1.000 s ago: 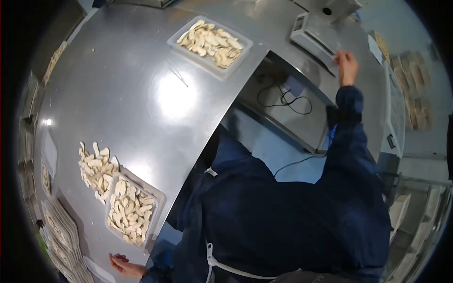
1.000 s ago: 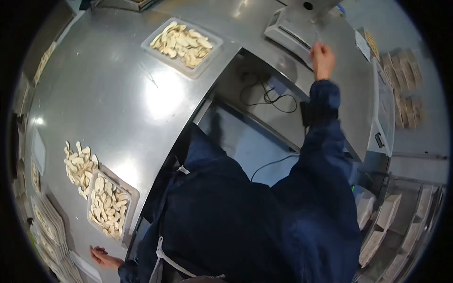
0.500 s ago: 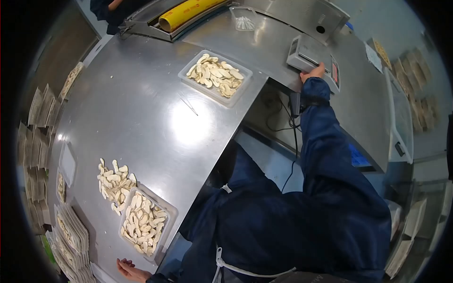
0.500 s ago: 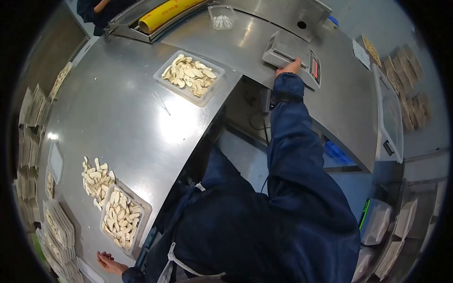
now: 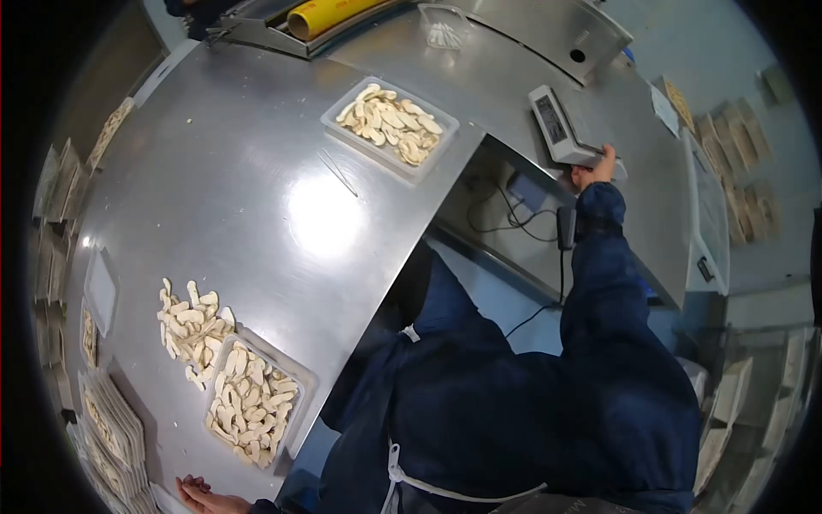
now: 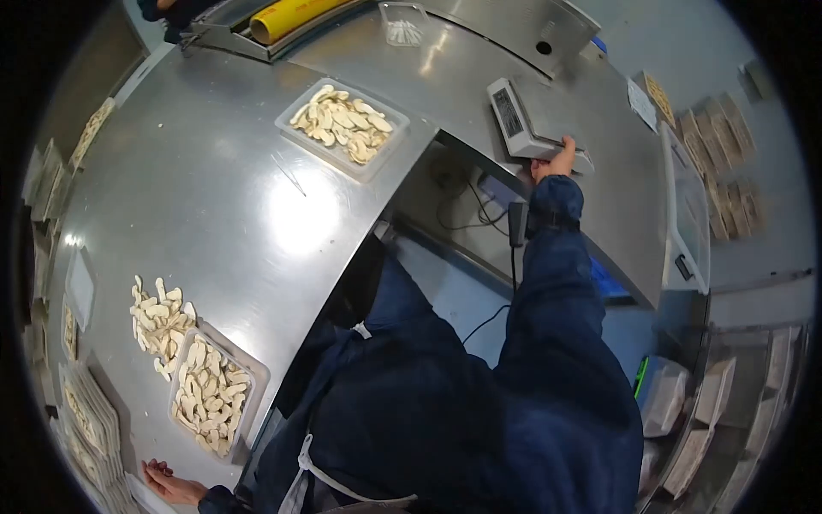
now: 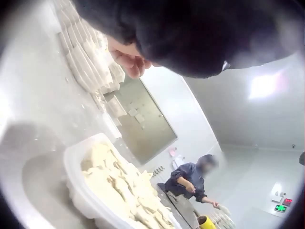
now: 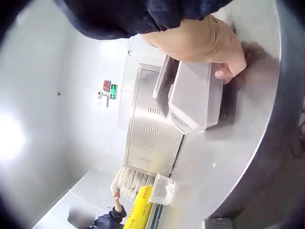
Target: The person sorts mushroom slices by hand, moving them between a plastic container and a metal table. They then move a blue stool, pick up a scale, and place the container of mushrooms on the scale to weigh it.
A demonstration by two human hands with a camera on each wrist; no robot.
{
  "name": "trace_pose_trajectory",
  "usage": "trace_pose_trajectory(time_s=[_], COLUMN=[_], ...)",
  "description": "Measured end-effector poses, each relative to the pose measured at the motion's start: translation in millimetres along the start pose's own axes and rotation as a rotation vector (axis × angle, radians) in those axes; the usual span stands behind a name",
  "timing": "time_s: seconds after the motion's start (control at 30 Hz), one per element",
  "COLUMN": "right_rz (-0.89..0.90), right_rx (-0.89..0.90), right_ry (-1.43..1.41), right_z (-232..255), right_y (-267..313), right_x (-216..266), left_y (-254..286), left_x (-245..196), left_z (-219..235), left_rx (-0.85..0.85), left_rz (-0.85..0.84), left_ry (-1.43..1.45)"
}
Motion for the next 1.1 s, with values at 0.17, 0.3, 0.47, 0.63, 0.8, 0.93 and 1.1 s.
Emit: trace_pose_trajectory(time_s=[0.17,0.3,0.47,0.63,0.8,0.93,1.1], right_rz=[0.007,0.100,0.092,0.111,0.133,0.118,0.187], right_rx=[-0.021,0.083,0.136,0.212,0.262,0.214,0.208], right_ry=[-0.036,0.057,0.022,-0.087,-0.123,-0.128,-0.095], right_z=[84,77,78,84,126,152,168], right_y=[32,101,95,103,136,133,126], right_x=[-2,-13,-11,-19,-43,-48,-62], left_y=[-17,-25,-29,-27,-39,-40,-40], left_x=[-69,-94,-80,-95,-114,-139,-147], left_z=[-49,-59,-75,-87,-99,-121,-128], left_rx=[-0.021,0.009,0.033,0.074,0.109,0.154,0.214], left_rz=[-0.155,-0.181,-0.164,-0.193,-0.202,-0.195,-0.235], left_ry=[0.130,0.158,0.210,0.210,0.291,0.331,0.406])
Point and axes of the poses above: each hand's wrist, its own y-axis away from the middle knuckle, its own z-axis out of the back of the hand, x = y × z, the point moved 2 cm from there along -y, towards the middle knuckle, and after that the axes turned 12 degrees about -z, right-handed, at the moved point
